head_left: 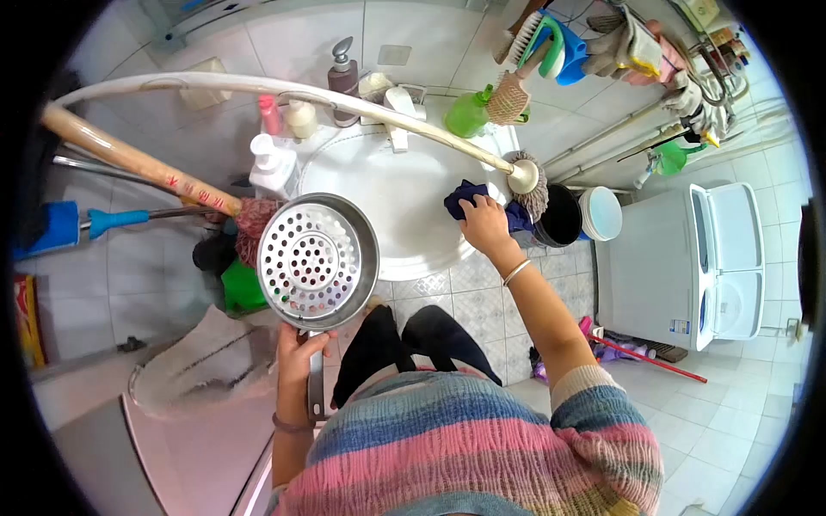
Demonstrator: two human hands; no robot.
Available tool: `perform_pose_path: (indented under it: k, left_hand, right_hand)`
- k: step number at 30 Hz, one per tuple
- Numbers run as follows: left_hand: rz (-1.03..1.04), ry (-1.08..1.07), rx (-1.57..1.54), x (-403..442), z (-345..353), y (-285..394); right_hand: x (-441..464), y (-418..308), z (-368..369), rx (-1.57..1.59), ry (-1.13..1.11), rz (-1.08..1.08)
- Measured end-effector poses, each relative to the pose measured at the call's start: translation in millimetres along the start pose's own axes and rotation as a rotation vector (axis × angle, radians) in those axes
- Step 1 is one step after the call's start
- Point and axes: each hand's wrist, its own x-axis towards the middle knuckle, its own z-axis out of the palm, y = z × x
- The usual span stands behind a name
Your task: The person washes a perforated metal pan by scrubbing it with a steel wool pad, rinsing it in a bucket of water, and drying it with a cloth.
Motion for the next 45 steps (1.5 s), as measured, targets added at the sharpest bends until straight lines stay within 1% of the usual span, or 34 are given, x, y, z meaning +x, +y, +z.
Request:
perform_pose_path:
  k: [2, 3, 5, 6, 7, 9, 10, 11, 13, 15, 16, 17, 19, 20, 23, 24, 25, 27, 28, 29, 31, 32, 34, 35, 36, 37, 38, 39, 40, 41, 42, 43, 44, 45]
  left_hand:
    - [-0.072, 0.032, -0.002, -23, 4, -2]
    - [-0.025, 0.047, 0.04, 35, 10, 14]
    - [-0.041, 0.053, 0.043, 50, 30, 5]
    - [-0.057, 0.041, 0.059, 48, 30, 2]
    - [-0.056, 0.076, 0.043, 54, 50, 3]
    - [-0.061, 0.172, 0.055, 60, 58, 1]
    - [-0.057, 0.127, 0.074, 67, 54, -8]
    - [-0.063, 0.191, 0.048, 72, 65, -6]
    - [-0.066, 0.163, 0.007, 87, 73, -13]
    - [-0.101, 0.286, -0.064, 108, 56, -40]
    - [-0.13, 0.347, -0.108, 116, 74, -46]
    - [-0.172, 0.335, -0.17, 122, 87, -46]
    - [-0.259, 0.327, -0.284, 126, 137, -23]
    - [-0.261, 0.251, -0.335, 125, 126, -36]
    - [-0.237, 0.277, -0.377, 148, 137, -51]
    - [-0.271, 0.304, -0.385, 153, 163, -43]
    - [-0.273, 0.304, -0.379, 160, 169, -45]
    - [-0.28, 0.307, -0.372, 165, 173, -52]
    - [-0.245, 0.275, -0.348, 170, 185, -50]
    - [-0.267, 0.29, -0.325, 174, 185, -51]
    - [-0.298, 0.315, -0.284, 188, 180, -54]
    - [-0.318, 0.282, -0.34, 193, 181, -54]
    - [-0.25, 0.28, -0.247, 195, 192, -60]
    - [-0.214, 0.282, -0.191, 197, 195, -61]
    - [-0.198, 0.353, -0.18, 199, 204, -63]
    - [-0.181, 0.426, -0.169, 199, 212, -66]
    - [-0.162, 0.502, -0.155, 201, 213, -68]
    - [-0.186, 0.538, -0.15, 204, 211, -70]
    - [-0.209, 0.576, -0.148, 204, 206, -72]
    - [-0.229, 0.614, -0.142, 205, 193, -76]
    - [-0.303, 0.492, -0.254, 211, 203, -73]
    - [-0.357, 0.334, -0.013, 195, 216, -67]
    - [-0.252, 0.396, 0.316, 195, 256, -71]
    - [-0.142, 0.455, 0.648, 197, 278, -76]
  right_hand:
    - [-25, -9, 4, 0.089, 0.025, -0.042]
    - [35, -3, 17, 0.121, 0.108, -0.115]
    - [28, -5, 3, 0.254, 0.158, -0.202]
    - [16, -14, 9, 0.367, 0.129, -0.28]
    - [11, -10, 7, 0.442, 0.122, -0.362]
    - [-7, -32, 15, 0.691, 0.102, -0.406]
    - [-16, -33, 10, 0.742, 0.062, -0.43]
    - [-25, -33, -3, 0.791, 0.025, -0.46]
    - [-44, -14, -28, 0.891, -0.054, -0.445]
    - [-53, 19, -26, 0.998, 0.07, -0.542]
    - [-63, 46, -29, 0.995, 0.081, -0.546]
    - [-71, 73, -30, 1.016, 0.118, -0.545]
    - [-86, 127, -37, 1.05, 0.195, -0.397]
    - [-100, 155, -36, 1.082, 0.203, -0.281]
    - [-122, 225, -6, 1.144, 0.228, 0.059]
    - [-123, 244, 6, 1.149, 0.209, 0.151]
    - [-124, 256, 42, 1.273, 0.173, 0.368]
    - [-111, 286, 94, 1.337, 0.107, 0.588]
    - [-95, 299, 128, 1.459, 0.074, 0.698]
    - [-81, 310, 163, 1.58, 0.034, 0.811]
    - [-32, 330, 222, 1.725, -0.007, 1.0]
    - [-9, 336, 271, 1.712, 0.11, 0.917]
    - [37, 351, 349, 1.717, 0.289, 0.8]
    - [61, 357, 381, 1.809, 0.268, 0.868]
    - [82, 364, 407, 1.886, 0.268, 0.93]
    - [105, 377, 423, 2.022, 0.104, 1.133]
    - [125, 380, 443, 1.997, 0.092, 1.142]
    - [141, 386, 474, 1.966, 0.082, 1.149]
    - [155, 389, 484, 1.932, 0.07, 1.153]
    - [165, 384, 498, 1.821, 0.082, 1.116]
    - [165, 381, 487, 1.702, 0.093, 1.081]
    - [171, 379, 475, 1.702, 0.124, 1.092]
    - [176, 377, 466, 1.702, 0.154, 1.103]
    - [185, 374, 469, 1.818, 0.206, 1.162]
